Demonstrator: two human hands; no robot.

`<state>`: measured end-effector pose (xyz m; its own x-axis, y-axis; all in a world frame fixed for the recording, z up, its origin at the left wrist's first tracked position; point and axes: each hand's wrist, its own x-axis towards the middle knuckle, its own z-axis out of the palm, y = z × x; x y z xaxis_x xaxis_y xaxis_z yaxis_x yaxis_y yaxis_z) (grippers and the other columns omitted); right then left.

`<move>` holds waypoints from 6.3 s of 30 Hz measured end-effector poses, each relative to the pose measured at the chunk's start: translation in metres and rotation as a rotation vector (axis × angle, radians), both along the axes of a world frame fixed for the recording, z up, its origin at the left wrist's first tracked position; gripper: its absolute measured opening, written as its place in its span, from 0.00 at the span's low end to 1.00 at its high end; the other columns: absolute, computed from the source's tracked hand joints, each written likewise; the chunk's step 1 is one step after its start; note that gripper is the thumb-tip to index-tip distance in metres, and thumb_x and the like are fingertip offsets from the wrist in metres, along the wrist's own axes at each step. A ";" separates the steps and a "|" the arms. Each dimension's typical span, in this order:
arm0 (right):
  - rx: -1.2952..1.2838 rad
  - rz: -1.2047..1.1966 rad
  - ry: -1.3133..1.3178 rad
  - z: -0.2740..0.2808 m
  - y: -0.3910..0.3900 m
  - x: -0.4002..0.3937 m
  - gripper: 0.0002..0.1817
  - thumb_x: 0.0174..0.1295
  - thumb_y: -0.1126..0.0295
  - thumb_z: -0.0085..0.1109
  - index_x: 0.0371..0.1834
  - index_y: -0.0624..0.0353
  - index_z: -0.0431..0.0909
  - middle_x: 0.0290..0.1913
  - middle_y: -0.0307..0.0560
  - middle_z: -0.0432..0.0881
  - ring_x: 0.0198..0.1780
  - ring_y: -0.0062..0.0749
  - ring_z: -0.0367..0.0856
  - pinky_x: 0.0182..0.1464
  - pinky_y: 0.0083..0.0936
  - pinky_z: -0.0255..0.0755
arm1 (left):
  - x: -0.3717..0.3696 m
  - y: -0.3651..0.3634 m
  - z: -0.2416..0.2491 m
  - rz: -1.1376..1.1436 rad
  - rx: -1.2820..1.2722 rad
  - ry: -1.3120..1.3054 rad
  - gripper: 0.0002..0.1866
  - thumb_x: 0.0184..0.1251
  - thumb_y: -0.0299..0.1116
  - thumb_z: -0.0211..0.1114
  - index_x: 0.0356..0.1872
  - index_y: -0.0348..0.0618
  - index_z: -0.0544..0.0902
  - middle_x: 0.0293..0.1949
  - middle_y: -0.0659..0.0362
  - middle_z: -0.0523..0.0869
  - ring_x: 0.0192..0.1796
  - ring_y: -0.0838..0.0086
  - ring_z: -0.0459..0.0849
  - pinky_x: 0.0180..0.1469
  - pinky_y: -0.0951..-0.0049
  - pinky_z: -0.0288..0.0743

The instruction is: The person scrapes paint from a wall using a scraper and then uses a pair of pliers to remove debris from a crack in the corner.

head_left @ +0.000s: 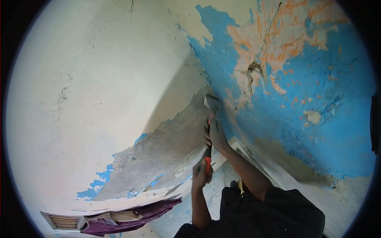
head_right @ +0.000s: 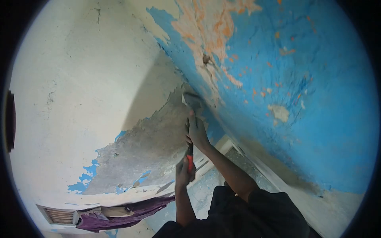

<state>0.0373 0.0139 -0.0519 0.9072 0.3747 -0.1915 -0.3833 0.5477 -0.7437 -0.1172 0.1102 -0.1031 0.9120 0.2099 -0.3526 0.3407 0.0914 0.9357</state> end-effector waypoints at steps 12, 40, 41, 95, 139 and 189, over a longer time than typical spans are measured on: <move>0.122 0.025 0.307 -0.103 0.030 -0.082 0.23 0.71 0.40 0.44 0.42 0.50 0.66 0.24 0.33 0.68 0.14 0.20 0.64 0.14 0.23 0.59 | -0.087 -0.011 -0.014 0.074 -0.277 0.126 0.28 0.77 0.46 0.52 0.68 0.37 0.65 0.24 0.62 0.73 0.16 0.81 0.68 0.15 0.79 0.59; -0.024 -0.136 0.422 -0.056 0.029 -0.075 0.20 0.71 0.42 0.45 0.33 0.45 0.65 0.17 0.28 0.59 0.12 0.16 0.54 0.12 0.19 0.48 | -0.061 -0.004 0.048 -0.061 -0.557 0.208 0.25 0.78 0.50 0.48 0.72 0.59 0.62 0.20 0.66 0.67 0.11 0.82 0.60 0.12 0.80 0.50; -0.011 -0.098 0.408 -0.057 0.029 -0.082 0.20 0.71 0.42 0.45 0.33 0.45 0.65 0.17 0.28 0.58 0.12 0.16 0.54 0.12 0.19 0.47 | -0.072 -0.005 0.055 -0.032 -0.546 0.216 0.25 0.78 0.50 0.49 0.71 0.59 0.63 0.19 0.66 0.67 0.11 0.82 0.59 0.12 0.80 0.49; -0.421 -0.303 0.027 -0.113 0.033 -0.051 0.26 0.74 0.44 0.38 0.24 0.50 0.62 0.14 0.31 0.61 0.12 0.21 0.63 0.14 0.22 0.59 | -0.034 0.015 -0.045 -0.080 -0.522 0.161 0.22 0.75 0.55 0.52 0.58 0.52 0.71 0.16 0.65 0.68 0.09 0.81 0.61 0.11 0.79 0.51; -0.266 -0.213 0.106 -0.062 0.019 -0.038 0.26 0.75 0.44 0.38 0.23 0.51 0.61 0.12 0.33 0.60 0.09 0.22 0.60 0.12 0.23 0.57 | -0.034 -0.012 0.044 0.002 -0.535 0.192 0.22 0.76 0.54 0.50 0.57 0.51 0.72 0.15 0.67 0.66 0.10 0.84 0.59 0.11 0.82 0.49; -0.176 -0.104 -0.024 -0.097 0.017 -0.025 0.20 0.76 0.52 0.41 0.32 0.56 0.64 0.14 0.38 0.66 0.11 0.29 0.68 0.16 0.29 0.68 | -0.036 -0.002 0.006 0.086 0.053 0.076 0.24 0.74 0.52 0.56 0.45 0.37 0.82 0.18 0.65 0.73 0.15 0.85 0.66 0.17 0.81 0.56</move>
